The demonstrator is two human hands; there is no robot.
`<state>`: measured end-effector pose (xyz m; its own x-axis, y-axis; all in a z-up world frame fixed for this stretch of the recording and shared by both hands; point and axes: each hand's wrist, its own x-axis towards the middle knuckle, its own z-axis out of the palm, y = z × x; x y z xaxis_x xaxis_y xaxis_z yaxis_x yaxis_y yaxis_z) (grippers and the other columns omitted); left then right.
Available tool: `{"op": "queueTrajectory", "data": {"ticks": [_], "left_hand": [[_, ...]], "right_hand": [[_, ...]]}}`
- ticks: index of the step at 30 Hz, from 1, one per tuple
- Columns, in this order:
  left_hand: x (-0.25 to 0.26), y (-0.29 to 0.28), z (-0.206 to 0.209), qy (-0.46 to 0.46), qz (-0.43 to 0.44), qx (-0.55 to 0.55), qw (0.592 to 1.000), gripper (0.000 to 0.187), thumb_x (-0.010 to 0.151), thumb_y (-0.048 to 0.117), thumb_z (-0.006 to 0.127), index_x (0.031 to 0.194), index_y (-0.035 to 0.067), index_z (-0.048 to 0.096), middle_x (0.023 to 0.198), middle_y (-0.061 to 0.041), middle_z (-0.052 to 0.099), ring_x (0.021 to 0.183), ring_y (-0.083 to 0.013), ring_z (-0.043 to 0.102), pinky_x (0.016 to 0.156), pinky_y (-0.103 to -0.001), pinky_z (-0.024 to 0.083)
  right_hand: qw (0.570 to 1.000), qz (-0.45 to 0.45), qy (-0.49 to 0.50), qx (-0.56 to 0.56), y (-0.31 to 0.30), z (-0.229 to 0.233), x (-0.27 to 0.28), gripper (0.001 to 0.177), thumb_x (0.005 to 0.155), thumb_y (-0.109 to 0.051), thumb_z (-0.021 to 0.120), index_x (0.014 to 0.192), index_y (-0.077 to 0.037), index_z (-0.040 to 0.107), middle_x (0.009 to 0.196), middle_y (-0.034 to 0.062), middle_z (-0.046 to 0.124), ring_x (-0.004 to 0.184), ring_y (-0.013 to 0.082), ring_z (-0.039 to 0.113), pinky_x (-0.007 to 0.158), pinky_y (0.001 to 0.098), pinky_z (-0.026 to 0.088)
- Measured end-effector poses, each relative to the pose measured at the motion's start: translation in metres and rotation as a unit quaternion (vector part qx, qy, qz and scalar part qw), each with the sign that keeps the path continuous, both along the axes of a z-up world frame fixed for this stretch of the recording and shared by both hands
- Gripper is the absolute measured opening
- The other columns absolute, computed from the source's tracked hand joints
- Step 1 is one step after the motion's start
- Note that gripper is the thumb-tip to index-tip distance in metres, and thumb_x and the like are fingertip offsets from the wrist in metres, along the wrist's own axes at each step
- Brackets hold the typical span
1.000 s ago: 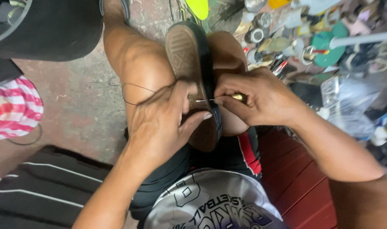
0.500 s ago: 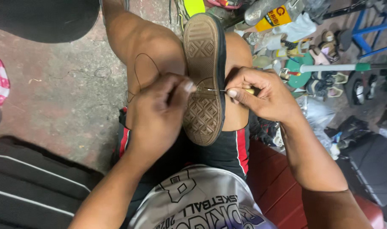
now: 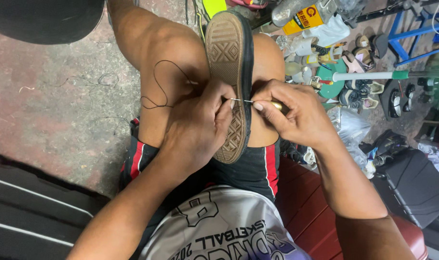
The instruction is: The person sits on the floor and sews the sole of a black shoe using a needle and thread. They repeatedly push the needle through the shoe's edge and pull the thread tight to secure the sole.
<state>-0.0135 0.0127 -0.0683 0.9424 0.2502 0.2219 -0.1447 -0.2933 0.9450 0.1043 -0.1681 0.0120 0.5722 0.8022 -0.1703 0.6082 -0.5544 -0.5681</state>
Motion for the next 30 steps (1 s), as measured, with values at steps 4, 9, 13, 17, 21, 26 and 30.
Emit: {"op": "queueTrajectory", "data": {"ticks": [4,9,13,17,21,26,30], "left_hand": [[0.002,-0.001,0.001,-0.003,0.004,-0.009,1.000,0.015,0.102,0.007,0.064,0.106,0.004,0.049,0.080,-0.013,0.066,0.071,-0.0325,0.068,0.062,-0.044,0.052],[0.005,-0.001,0.002,0.024,-0.008,0.017,1.000,0.015,0.101,0.009,0.064,0.103,0.005,0.050,0.075,-0.013,0.065,0.067,-0.0333,0.068,0.060,-0.046,0.051],[0.009,-0.001,0.001,0.084,-0.041,0.006,0.996,0.013,0.102,0.013,0.062,0.100,0.007,0.051,0.070,-0.015,0.065,0.066,-0.0350,0.068,0.062,-0.049,0.050],[0.015,-0.002,0.003,0.050,-0.026,0.004,0.998,0.013,0.101,0.013,0.062,0.099,0.007,0.050,0.075,-0.016,0.064,0.070,-0.0368,0.067,0.066,-0.050,0.050],[0.015,-0.002,0.006,0.056,-0.017,-0.001,0.998,0.016,0.099,0.014,0.065,0.099,0.007,0.051,0.077,-0.015,0.064,0.074,-0.0365,0.067,0.069,-0.051,0.050],[0.007,-0.001,0.008,-0.016,0.028,-0.005,0.999,0.034,0.091,0.020,0.080,0.106,0.008,0.052,0.103,-0.015,0.058,0.090,-0.0353,0.066,0.076,-0.044,0.055],[0.004,-0.005,0.010,0.002,0.059,0.020,0.998,0.063,0.073,0.031,0.094,0.113,0.006,0.051,0.115,-0.015,0.053,0.095,-0.0341,0.067,0.075,-0.040,0.057]], "right_hand": [[0.994,0.034,-0.090,-0.059,0.007,0.012,-0.009,0.010,0.099,-0.014,0.065,0.099,-0.004,0.062,0.085,0.0140,0.067,0.076,0.0355,0.068,0.066,0.0412,0.052],[0.979,0.059,-0.147,-0.128,0.014,0.013,-0.008,0.022,0.101,-0.023,0.064,0.092,-0.004,0.057,0.078,0.0149,0.062,0.071,0.0384,0.064,0.061,0.0469,0.049],[0.966,0.081,-0.187,-0.161,0.011,0.007,0.005,0.041,0.102,-0.037,0.068,0.078,-0.006,0.056,0.071,0.0123,0.061,0.066,0.0358,0.063,0.057,0.0455,0.048],[0.955,0.086,-0.223,-0.173,0.002,0.005,0.017,0.046,0.099,-0.048,0.068,0.075,-0.009,0.062,0.063,0.0085,0.061,0.057,0.0347,0.061,0.050,0.0439,0.046],[0.938,0.049,-0.243,-0.241,0.000,0.002,0.026,0.054,0.088,-0.063,0.069,0.067,-0.013,0.067,0.048,0.0084,0.055,0.044,0.0347,0.057,0.045,0.0446,0.043],[0.950,0.043,-0.221,-0.217,-0.010,-0.005,0.024,0.058,0.095,-0.060,0.068,0.065,-0.011,0.062,0.054,0.0086,0.055,0.050,0.0342,0.057,0.048,0.0445,0.042],[0.961,0.038,-0.200,-0.186,-0.024,-0.006,0.024,0.055,0.101,-0.052,0.067,0.067,-0.009,0.060,0.058,0.0097,0.056,0.054,0.0334,0.059,0.052,0.0441,0.042]]}}
